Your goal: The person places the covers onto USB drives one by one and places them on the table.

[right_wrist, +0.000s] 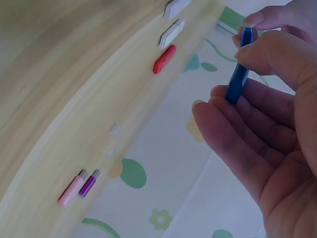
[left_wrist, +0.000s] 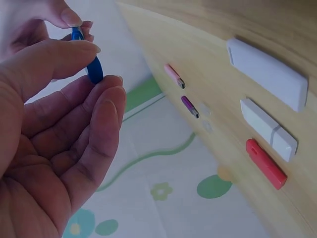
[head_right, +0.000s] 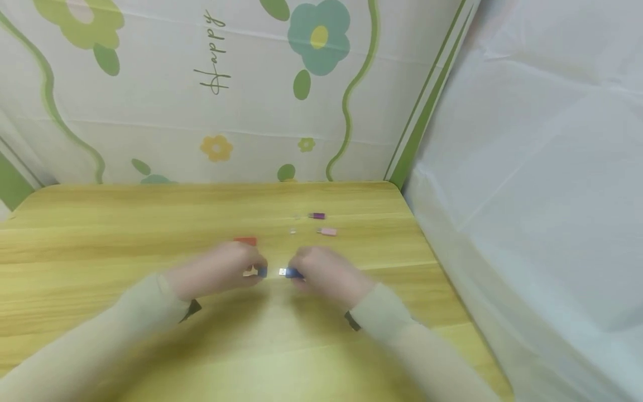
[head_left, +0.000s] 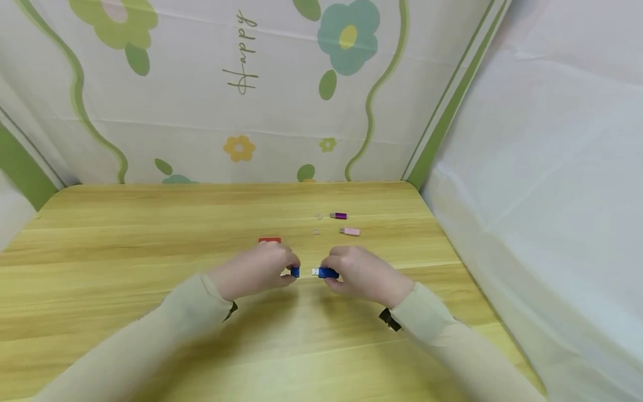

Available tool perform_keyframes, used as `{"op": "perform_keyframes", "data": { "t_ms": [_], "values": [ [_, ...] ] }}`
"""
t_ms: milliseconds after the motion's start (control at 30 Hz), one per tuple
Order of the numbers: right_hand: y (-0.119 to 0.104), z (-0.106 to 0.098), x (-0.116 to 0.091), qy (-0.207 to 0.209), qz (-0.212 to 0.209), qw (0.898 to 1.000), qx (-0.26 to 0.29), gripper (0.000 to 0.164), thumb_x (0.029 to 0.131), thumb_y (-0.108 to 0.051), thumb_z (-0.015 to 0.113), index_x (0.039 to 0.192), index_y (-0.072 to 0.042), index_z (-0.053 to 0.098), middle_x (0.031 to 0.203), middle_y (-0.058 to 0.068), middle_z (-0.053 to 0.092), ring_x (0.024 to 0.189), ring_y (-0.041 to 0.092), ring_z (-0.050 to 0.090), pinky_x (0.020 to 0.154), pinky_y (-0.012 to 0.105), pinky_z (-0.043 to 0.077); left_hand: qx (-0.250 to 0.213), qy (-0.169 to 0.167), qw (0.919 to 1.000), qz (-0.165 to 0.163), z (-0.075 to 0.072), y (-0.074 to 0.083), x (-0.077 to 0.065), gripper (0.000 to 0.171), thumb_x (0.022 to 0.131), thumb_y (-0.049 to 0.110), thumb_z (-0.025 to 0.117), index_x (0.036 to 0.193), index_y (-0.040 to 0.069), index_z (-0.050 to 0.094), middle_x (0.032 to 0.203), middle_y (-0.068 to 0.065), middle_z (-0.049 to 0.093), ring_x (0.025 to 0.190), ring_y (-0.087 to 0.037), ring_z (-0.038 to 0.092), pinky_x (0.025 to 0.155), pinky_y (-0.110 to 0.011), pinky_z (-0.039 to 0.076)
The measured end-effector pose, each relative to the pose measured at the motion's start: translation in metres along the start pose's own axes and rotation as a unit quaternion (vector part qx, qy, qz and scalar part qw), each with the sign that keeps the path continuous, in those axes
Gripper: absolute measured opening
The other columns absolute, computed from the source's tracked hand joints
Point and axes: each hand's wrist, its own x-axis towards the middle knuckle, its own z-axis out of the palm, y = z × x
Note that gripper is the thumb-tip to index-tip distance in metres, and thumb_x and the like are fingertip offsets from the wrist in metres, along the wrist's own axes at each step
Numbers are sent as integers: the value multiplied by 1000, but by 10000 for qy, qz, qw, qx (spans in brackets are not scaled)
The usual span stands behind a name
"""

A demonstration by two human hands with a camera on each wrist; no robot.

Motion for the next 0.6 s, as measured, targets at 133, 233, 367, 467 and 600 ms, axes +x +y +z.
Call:
{"op": "perform_keyframes", "data": {
  "t_ms": [133, 233, 367, 467, 600],
  "values": [
    [-7, 1, 1, 42, -120, 9999, -24, 11, 83, -10, 78, 90, -5, 72, 81, -1, 63, 67, 4, 52, 63, 11, 47, -72, 94, 9999, -50, 1, 4, -7, 9, 82, 10, 80, 80, 8, 72, 73, 5, 64, 65, -6, 55, 66, -21, 52],
    [-11, 3, 1, 75, -180, 9998, -11, 12, 83, -9, 78, 91, -5, 72, 81, -1, 63, 67, 4, 51, 63, 11, 46, -87, 175, 9998, -89, 1, 5, -13, 11, 82, 10, 81, 79, 9, 70, 72, 6, 60, 64, -5, 52, 63, -20, 50],
    [-14, 6, 2, 185, -307, 9994, -1, 12, 83, -9, 78, 91, -4, 71, 83, 0, 63, 69, 4, 54, 65, 11, 47, -124, 377, 9992, 15, 2, 7, -21, 16, 82, 8, 80, 75, 10, 66, 71, 7, 57, 63, -5, 48, 61, -18, 48],
    [-18, 7, 3, 285, -406, 9988, -8, 12, 83, -9, 78, 91, -5, 71, 83, -1, 63, 70, 5, 54, 66, 11, 47, -155, 524, 9984, 126, 3, 8, -26, 20, 81, 5, 79, 73, 11, 62, 68, 8, 53, 62, -4, 44, 58, -17, 45],
    [-24, 8, 5, 409, -494, 9979, 21, 11, 84, -10, 78, 91, -5, 71, 82, -2, 61, 69, 6, 52, 65, 11, 46, -91, 636, 9978, 188, 3, 11, -33, 20, 80, 4, 80, 73, 11, 62, 67, 9, 51, 61, -4, 43, 57, -16, 43]
  ]
}}
